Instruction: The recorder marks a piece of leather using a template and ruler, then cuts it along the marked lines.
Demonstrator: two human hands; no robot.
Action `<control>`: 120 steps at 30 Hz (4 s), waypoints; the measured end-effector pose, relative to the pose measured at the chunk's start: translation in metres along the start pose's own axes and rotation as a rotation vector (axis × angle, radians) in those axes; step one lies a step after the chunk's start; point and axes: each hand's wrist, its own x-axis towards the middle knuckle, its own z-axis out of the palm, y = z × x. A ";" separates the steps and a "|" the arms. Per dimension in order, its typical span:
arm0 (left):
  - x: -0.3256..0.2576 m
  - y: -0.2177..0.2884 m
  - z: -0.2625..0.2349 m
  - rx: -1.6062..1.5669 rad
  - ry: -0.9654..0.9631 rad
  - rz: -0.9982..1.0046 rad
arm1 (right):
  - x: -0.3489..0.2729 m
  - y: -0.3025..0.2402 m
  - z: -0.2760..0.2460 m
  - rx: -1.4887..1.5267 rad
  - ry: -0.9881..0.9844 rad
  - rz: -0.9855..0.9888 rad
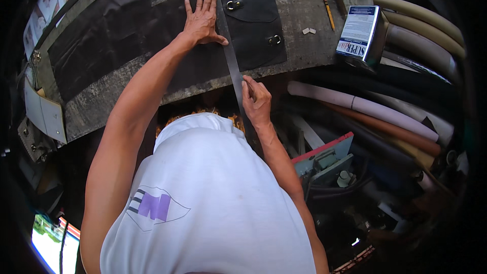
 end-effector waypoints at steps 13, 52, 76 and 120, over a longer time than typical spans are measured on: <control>-0.159 -0.064 0.040 -0.521 0.563 -0.769 | -0.073 0.018 0.010 -0.266 -0.179 0.219; -0.267 -0.142 0.059 -0.344 0.723 -1.031 | 0.331 0.046 -0.056 -0.461 -0.341 -0.444; -0.295 -0.167 0.041 -0.705 0.642 -1.149 | 0.175 -0.047 0.088 -0.398 -0.174 -0.730; -0.387 -0.472 -0.058 -0.576 0.776 -0.715 | -0.017 -0.217 0.325 -0.220 -0.325 -0.549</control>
